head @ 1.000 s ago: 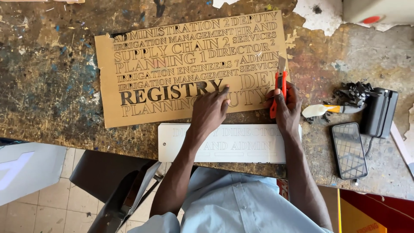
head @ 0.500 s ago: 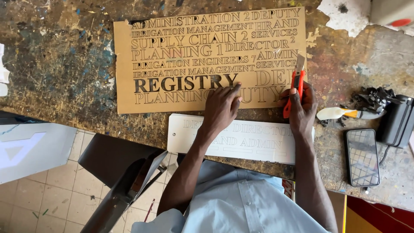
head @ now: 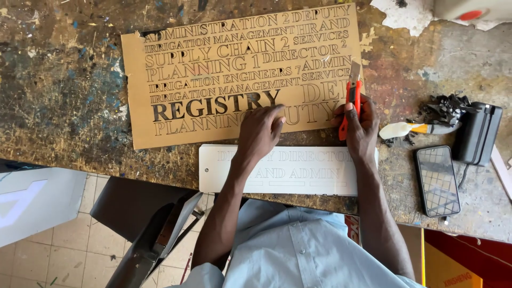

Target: Using a utility knife to remove excess vinyl from a stencil on a sign board.

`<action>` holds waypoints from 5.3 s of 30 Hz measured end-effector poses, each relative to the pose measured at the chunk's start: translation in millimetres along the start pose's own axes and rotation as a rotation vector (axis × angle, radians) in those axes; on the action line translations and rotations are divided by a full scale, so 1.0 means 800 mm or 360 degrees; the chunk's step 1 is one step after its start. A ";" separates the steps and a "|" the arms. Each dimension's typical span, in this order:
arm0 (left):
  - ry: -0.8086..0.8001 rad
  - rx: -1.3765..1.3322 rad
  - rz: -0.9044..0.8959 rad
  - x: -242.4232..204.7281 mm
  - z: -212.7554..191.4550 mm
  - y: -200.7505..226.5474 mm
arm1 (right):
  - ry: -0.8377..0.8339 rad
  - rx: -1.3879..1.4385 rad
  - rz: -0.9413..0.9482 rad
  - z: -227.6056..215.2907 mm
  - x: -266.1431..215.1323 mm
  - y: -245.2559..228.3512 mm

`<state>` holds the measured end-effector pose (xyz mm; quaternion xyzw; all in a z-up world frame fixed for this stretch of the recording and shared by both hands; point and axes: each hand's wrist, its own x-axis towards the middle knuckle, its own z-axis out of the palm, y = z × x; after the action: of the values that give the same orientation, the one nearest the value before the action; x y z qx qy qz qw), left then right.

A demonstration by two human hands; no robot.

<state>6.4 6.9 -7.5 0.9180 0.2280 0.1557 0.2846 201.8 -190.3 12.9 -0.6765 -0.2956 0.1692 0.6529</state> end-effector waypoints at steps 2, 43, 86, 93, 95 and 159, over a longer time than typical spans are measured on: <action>0.0010 0.0063 -0.0024 0.033 -0.011 0.005 | 0.0001 -0.0003 -0.0004 -0.003 0.002 0.006; 0.0025 0.0383 -0.0212 0.139 0.009 -0.031 | 0.0041 0.0044 0.0112 -0.003 0.006 0.003; 0.0044 0.0388 0.0147 0.218 0.087 -0.041 | -0.0023 -0.0042 0.0169 -0.006 0.007 0.002; 0.0018 -0.0304 0.0265 0.144 -0.024 -0.010 | -0.0007 -0.0006 0.0120 -0.007 0.004 0.004; 0.0067 -0.0233 0.0215 0.124 -0.038 -0.031 | -0.0013 -0.0009 0.0110 -0.003 0.003 -0.006; 0.0996 -0.0811 -0.0327 -0.143 -0.105 -0.101 | 0.0201 -0.0167 -0.0106 -0.029 -0.066 -0.006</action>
<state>-152.3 45.9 -6.8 0.6990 0.3481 0.4494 0.4338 174.3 -241.4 11.3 -0.7089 -0.2847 0.0885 0.6392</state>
